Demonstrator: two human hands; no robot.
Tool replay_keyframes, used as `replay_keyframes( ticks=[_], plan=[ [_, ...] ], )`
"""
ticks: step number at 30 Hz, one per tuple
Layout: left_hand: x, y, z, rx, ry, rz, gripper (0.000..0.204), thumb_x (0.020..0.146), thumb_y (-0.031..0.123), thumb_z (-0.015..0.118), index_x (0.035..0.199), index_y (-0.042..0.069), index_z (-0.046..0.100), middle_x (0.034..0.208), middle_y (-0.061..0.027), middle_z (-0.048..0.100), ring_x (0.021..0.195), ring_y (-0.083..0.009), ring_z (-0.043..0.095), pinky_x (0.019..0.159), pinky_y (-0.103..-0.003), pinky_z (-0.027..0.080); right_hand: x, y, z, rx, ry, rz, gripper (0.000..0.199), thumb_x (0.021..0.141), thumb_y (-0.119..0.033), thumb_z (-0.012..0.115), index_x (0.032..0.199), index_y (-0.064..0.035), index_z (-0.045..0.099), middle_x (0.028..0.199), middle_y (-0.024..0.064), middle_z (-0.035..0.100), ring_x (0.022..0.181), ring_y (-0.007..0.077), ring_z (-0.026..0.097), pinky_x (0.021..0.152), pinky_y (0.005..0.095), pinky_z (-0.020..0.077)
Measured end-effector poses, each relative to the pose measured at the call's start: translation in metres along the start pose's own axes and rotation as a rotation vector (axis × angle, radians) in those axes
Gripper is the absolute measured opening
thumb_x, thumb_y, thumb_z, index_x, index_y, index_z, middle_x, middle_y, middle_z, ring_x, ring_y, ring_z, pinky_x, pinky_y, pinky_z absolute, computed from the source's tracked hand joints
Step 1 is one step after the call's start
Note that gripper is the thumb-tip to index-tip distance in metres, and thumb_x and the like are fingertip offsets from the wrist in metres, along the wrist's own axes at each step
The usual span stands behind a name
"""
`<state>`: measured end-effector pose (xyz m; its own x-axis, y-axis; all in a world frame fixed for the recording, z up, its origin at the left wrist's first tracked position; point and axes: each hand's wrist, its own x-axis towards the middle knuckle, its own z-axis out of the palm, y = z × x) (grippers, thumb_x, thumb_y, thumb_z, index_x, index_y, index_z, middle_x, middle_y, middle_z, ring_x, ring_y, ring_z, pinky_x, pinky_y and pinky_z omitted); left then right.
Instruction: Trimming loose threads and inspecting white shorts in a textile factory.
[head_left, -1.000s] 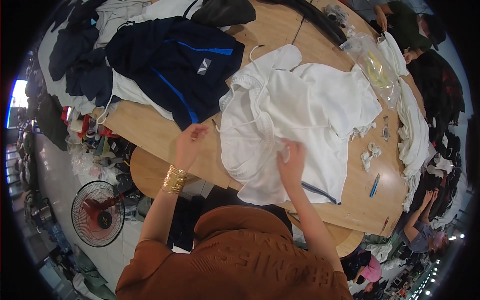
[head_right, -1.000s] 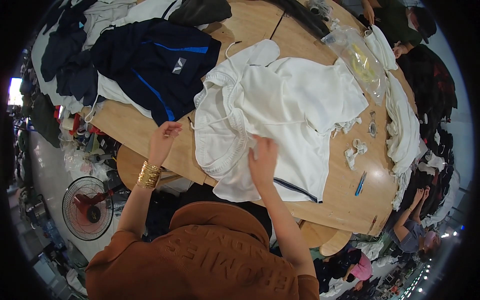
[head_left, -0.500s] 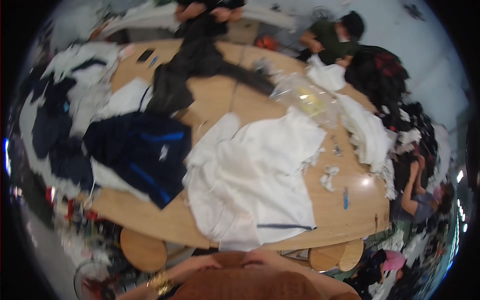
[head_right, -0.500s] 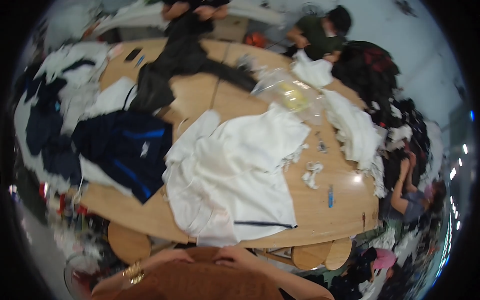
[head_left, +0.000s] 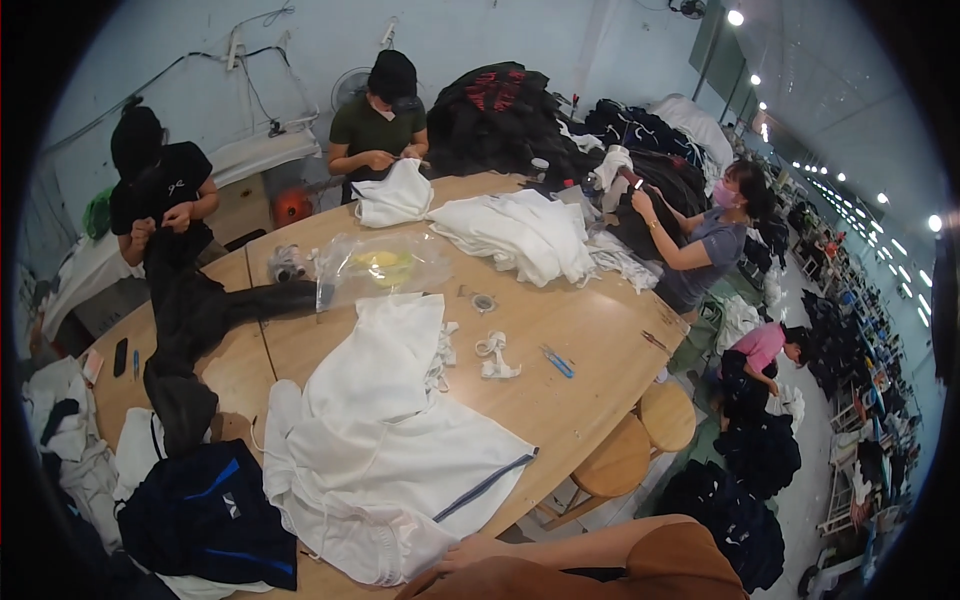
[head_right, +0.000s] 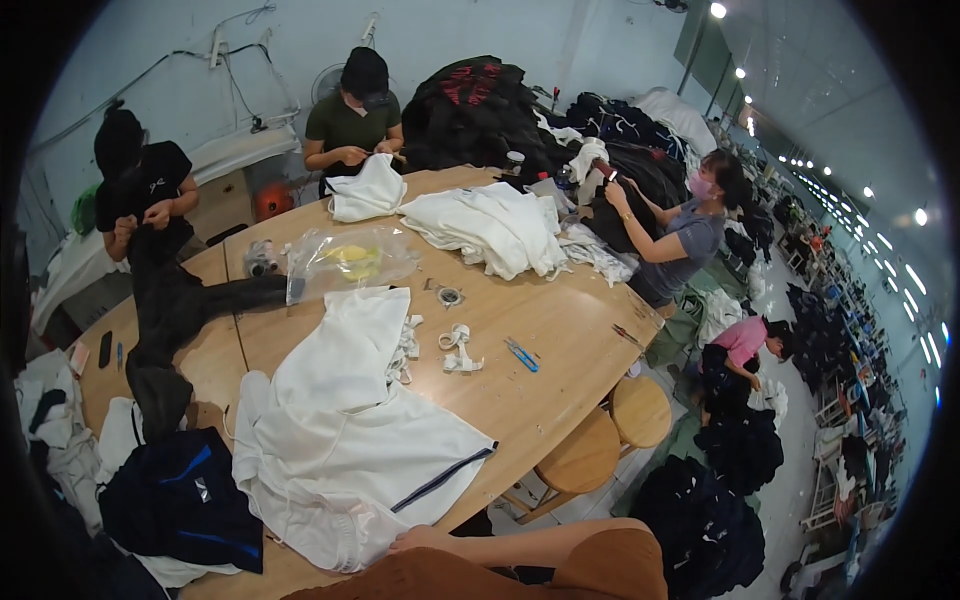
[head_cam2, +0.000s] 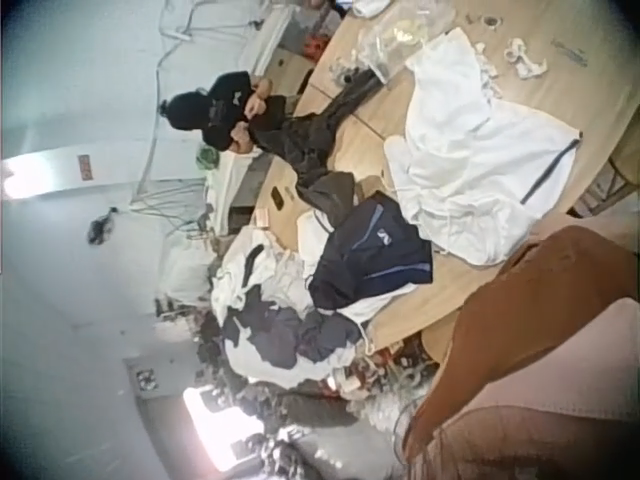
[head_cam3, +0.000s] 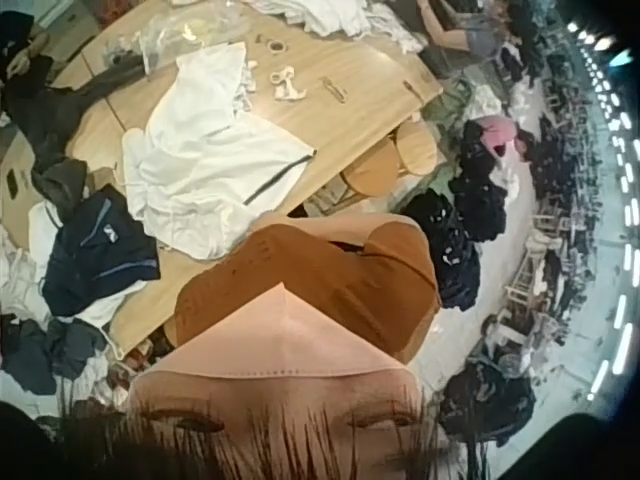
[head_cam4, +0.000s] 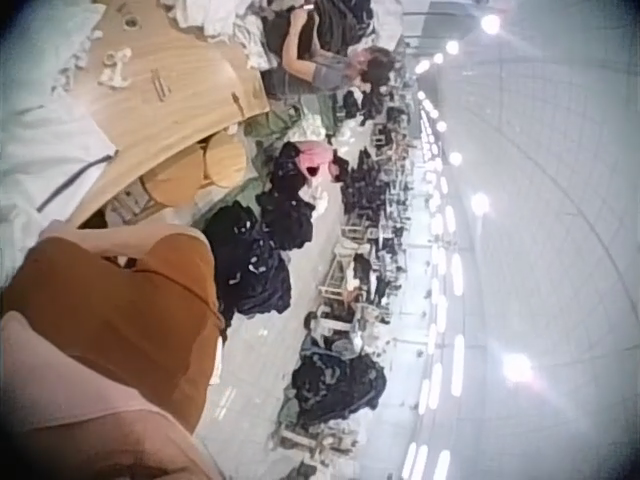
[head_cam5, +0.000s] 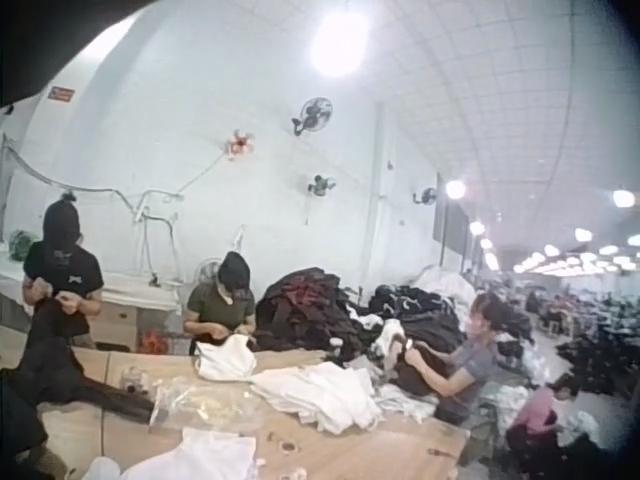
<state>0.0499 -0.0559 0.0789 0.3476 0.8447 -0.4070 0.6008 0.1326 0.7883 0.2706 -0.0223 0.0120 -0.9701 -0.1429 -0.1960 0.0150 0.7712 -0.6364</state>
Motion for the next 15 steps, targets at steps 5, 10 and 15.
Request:
replay_keyframes(
  ticks=[5, 10, 15],
  plan=[
    [-0.005, 0.007, 0.008, 0.156, 0.056, -0.071, 0.028, 0.083, 0.027, 0.045, 0.104, 0.013, 0.057, 0.095, -0.0044, 0.059, 0.087, -0.0172, 0.055, 0.069, -0.03, 0.044, 0.021, -0.002, 0.002, -0.184, -0.043, -0.007, 0.022, 0.081, -0.025, 0.042, 0.099, -0.0137, 0.047, 0.084, 0.003, 0.056, 0.087, 0.0183, 0.055, 0.065, 0.0316, 0.0457],
    [-0.03, -0.001, 0.037, 0.208, 0.154, -0.229, 0.026, 0.082, 0.027, 0.046, 0.102, 0.014, 0.057, 0.093, -0.0047, 0.059, 0.087, -0.0191, 0.056, 0.068, -0.032, 0.045, 0.025, 0.006, 0.013, -0.285, 0.217, -0.245, 0.035, 0.08, -0.023, 0.043, 0.115, -0.0159, 0.045, 0.098, 0.0054, 0.054, 0.089, 0.0209, 0.054, 0.067, 0.0321, 0.0446],
    [-0.127, 0.014, 0.139, 0.053, 0.29, -0.605, 0.025, 0.081, 0.027, 0.048, 0.101, 0.015, 0.057, 0.092, -0.005, 0.06, 0.086, -0.021, 0.057, 0.066, -0.034, 0.046, -0.008, -0.022, -0.04, -0.098, 0.139, -0.121, 0.043, 0.08, -0.022, 0.047, 0.123, -0.0189, 0.043, 0.121, 0.0047, 0.048, 0.098, 0.0217, 0.052, 0.076, 0.0347, 0.0437]
  ],
)
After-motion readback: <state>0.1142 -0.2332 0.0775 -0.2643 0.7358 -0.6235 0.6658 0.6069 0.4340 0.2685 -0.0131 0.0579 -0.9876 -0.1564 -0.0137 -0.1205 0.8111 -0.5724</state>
